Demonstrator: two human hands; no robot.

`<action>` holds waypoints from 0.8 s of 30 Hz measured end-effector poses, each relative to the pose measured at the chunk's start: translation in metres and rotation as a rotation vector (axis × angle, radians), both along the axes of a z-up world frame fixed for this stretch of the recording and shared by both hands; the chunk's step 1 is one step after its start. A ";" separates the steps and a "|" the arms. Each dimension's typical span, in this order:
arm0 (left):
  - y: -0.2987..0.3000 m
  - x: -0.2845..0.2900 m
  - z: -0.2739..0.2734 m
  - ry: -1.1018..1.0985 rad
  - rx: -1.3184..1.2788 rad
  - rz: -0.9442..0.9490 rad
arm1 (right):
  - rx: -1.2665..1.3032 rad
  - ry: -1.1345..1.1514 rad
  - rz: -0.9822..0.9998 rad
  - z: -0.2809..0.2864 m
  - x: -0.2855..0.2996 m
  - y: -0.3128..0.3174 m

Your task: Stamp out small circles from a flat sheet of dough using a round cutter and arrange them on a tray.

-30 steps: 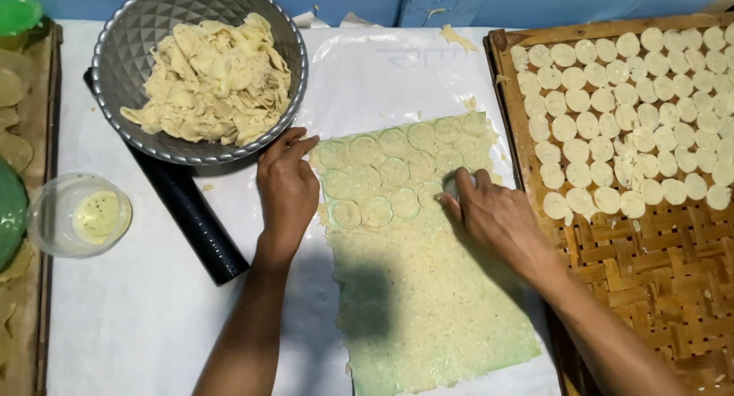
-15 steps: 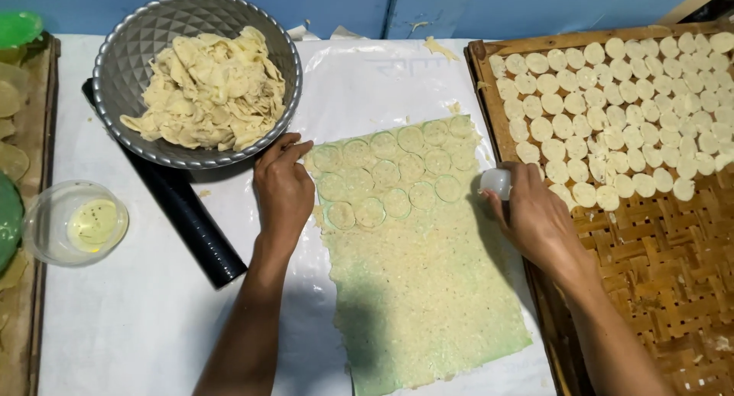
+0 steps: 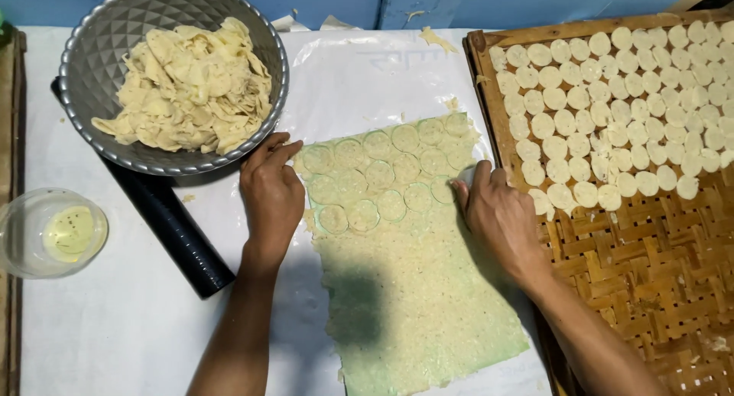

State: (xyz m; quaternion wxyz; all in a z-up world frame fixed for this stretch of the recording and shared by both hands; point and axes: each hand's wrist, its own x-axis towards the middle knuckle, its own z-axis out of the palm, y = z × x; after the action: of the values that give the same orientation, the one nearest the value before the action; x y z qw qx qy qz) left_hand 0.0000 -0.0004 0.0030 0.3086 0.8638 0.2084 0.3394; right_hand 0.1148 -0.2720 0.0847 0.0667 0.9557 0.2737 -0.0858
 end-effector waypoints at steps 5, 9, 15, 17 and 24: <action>0.000 -0.001 0.000 -0.001 -0.001 0.004 | -0.064 0.024 0.153 -0.019 0.030 -0.021; 0.000 0.000 -0.003 -0.017 0.007 -0.004 | -0.035 0.005 0.110 -0.013 0.021 -0.011; 0.001 -0.001 -0.008 -0.001 0.037 0.014 | -0.038 0.000 0.086 -0.023 0.025 -0.015; 0.000 0.000 -0.006 -0.007 0.029 0.014 | -0.011 0.020 0.067 -0.020 0.026 -0.018; -0.010 0.002 -0.018 -0.003 0.178 0.141 | 0.505 0.077 -0.229 0.018 0.019 -0.003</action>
State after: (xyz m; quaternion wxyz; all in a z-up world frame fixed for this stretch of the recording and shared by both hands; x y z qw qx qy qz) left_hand 0.0019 -0.0100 -0.0147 0.2064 0.8704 0.2375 0.3788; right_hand 0.1338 -0.2749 0.1026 -0.1941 0.9628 0.1788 -0.0582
